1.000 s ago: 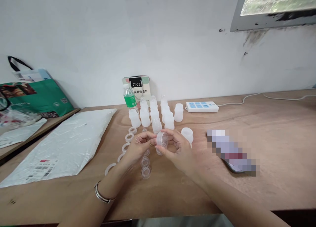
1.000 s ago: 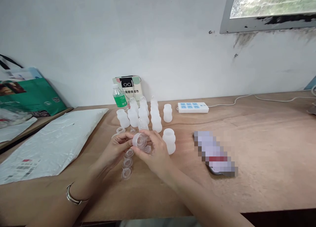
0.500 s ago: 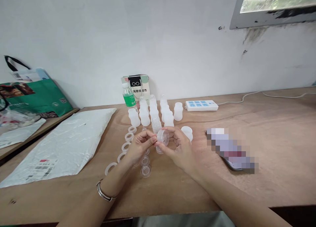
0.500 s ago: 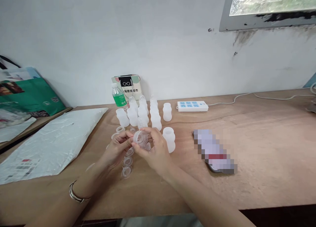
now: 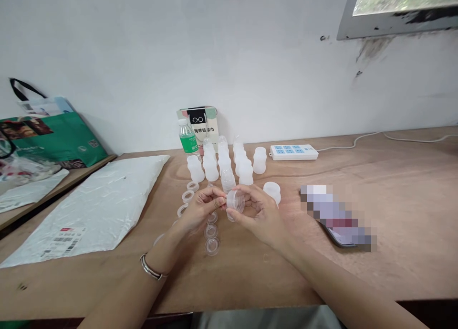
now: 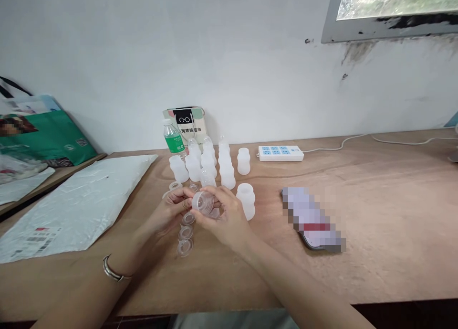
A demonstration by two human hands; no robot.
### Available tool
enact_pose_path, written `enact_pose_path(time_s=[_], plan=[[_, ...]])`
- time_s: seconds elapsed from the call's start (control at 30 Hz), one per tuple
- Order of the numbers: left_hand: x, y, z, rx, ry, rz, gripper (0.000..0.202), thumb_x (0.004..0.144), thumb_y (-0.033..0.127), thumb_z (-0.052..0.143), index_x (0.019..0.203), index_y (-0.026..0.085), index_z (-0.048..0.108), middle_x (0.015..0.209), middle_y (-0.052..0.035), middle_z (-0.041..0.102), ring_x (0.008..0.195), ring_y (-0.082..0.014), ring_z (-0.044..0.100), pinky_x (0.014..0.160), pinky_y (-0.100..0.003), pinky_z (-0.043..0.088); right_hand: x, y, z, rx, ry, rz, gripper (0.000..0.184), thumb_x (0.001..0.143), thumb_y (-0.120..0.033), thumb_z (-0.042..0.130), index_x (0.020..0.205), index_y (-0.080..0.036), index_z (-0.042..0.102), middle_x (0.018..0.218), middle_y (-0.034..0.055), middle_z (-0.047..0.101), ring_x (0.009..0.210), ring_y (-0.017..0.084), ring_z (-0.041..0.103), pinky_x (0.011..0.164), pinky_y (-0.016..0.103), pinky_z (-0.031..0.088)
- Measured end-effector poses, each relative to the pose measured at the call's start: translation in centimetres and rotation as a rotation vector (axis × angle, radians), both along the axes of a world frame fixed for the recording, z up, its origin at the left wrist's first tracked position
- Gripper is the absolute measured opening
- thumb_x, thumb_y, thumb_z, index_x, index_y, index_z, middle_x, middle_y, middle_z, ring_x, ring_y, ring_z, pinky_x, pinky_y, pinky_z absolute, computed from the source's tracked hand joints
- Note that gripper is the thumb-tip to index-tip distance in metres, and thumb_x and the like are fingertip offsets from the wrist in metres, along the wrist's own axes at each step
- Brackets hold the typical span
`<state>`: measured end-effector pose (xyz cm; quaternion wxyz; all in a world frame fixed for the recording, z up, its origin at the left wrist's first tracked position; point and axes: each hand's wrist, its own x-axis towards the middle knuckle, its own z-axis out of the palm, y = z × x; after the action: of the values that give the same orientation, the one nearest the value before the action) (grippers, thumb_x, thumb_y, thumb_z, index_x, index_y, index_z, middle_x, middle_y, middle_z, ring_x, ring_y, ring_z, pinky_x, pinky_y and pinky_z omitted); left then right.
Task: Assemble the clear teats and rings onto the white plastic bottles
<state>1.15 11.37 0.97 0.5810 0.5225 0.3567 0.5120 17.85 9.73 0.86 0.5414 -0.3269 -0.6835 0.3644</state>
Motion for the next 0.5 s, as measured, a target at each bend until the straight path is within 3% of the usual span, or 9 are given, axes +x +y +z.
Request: enact_pose_path(time_s=[0.27,0.4,0.5], plan=[[-0.5,-0.1,0.1,0.018,-0.017,-0.027,0.021,0.066,0.031,0.077,0.071,0.015,0.064,0.065,0.0008,0.059,0.061,-0.0090,0.054,0.060,-0.021,0.043,0.2,-0.4,0.0,0.069,-0.008,-0.007,0.034,0.074,-0.024,0.068,0.107,-0.028,0.057,0.099,0.0018,0.061,0.090,0.016,0.061,0.078,0.032,0.054],[-0.1,-1.0,0.5,0.015,-0.127,-0.172,0.044,0.067,0.049,0.072,0.097,0.019,0.063,0.089,-0.0053,0.064,0.081,-0.0163,0.060,0.070,-0.026,0.047,0.4,-1.1,0.1,0.222,-0.031,-0.095,0.034,0.077,-0.029,0.066,0.110,-0.030,0.056,0.107,0.0039,0.050,0.098,0.018,0.056,0.084,0.035,0.052],[0.7,-1.8,0.5,0.009,-0.130,-0.233,0.052,0.067,0.048,0.073,0.108,0.020,0.059,0.094,-0.0063,0.065,0.082,-0.0160,0.061,0.069,-0.025,0.048,0.5,-1.5,0.3,0.362,-0.191,-0.201,0.035,0.078,-0.034,0.066,0.112,-0.031,0.057,0.107,0.0045,0.043,0.095,0.019,0.053,0.084,0.037,0.050]])
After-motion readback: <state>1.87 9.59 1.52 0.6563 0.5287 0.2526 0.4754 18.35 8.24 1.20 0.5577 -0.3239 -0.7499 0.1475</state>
